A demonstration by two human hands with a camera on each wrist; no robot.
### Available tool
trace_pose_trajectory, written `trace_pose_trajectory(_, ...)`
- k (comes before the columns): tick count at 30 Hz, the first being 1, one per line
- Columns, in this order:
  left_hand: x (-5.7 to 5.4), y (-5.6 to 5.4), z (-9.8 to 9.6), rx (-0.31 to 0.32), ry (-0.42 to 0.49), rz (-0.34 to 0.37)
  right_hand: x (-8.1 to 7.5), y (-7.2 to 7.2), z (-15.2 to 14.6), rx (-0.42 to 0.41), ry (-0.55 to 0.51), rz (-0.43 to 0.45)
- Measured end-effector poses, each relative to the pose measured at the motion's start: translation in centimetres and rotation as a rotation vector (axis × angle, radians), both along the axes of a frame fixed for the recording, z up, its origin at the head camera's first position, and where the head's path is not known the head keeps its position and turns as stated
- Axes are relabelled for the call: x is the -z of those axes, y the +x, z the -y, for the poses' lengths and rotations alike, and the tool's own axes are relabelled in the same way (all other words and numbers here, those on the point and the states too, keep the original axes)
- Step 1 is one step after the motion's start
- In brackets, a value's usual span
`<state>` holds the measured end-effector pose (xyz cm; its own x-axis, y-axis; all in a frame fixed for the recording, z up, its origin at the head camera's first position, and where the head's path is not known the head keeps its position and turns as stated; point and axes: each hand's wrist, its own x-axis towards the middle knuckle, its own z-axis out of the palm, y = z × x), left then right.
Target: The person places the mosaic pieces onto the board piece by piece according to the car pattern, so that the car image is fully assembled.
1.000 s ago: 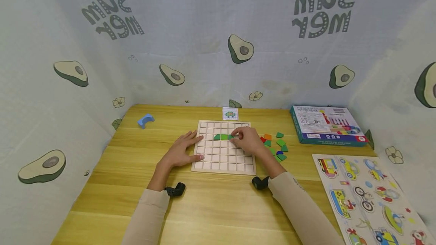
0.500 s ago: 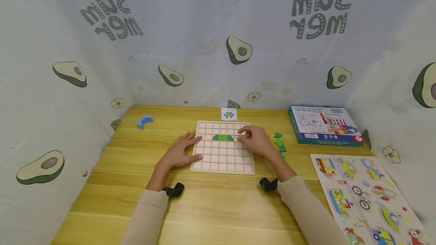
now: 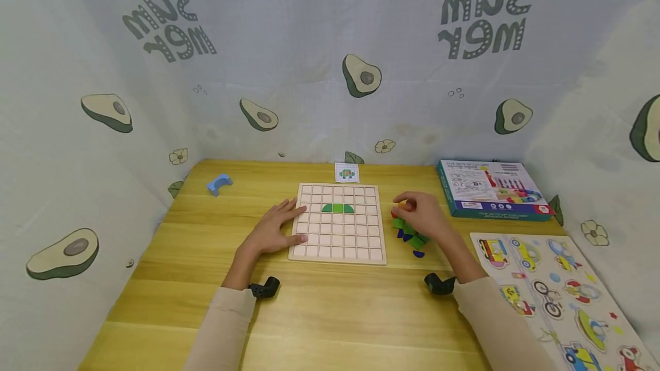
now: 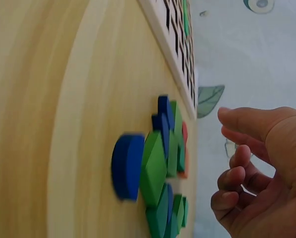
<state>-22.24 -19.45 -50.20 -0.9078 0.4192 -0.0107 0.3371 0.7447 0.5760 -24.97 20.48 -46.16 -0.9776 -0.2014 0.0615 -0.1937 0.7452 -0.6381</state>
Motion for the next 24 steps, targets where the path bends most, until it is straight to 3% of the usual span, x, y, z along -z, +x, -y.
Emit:
trace_pose_trajectory(17,0.0,-0.1,0.0,0.007,0.004,-0.003,1.2,0.2,-3.6,-0.033,0.085,0.05)
trace_pose_trajectory(24,-0.1,-0.1,0.1,0.01,0.003,-0.004,1.1,0.5,-4.1,-0.005,0.093,0.092)
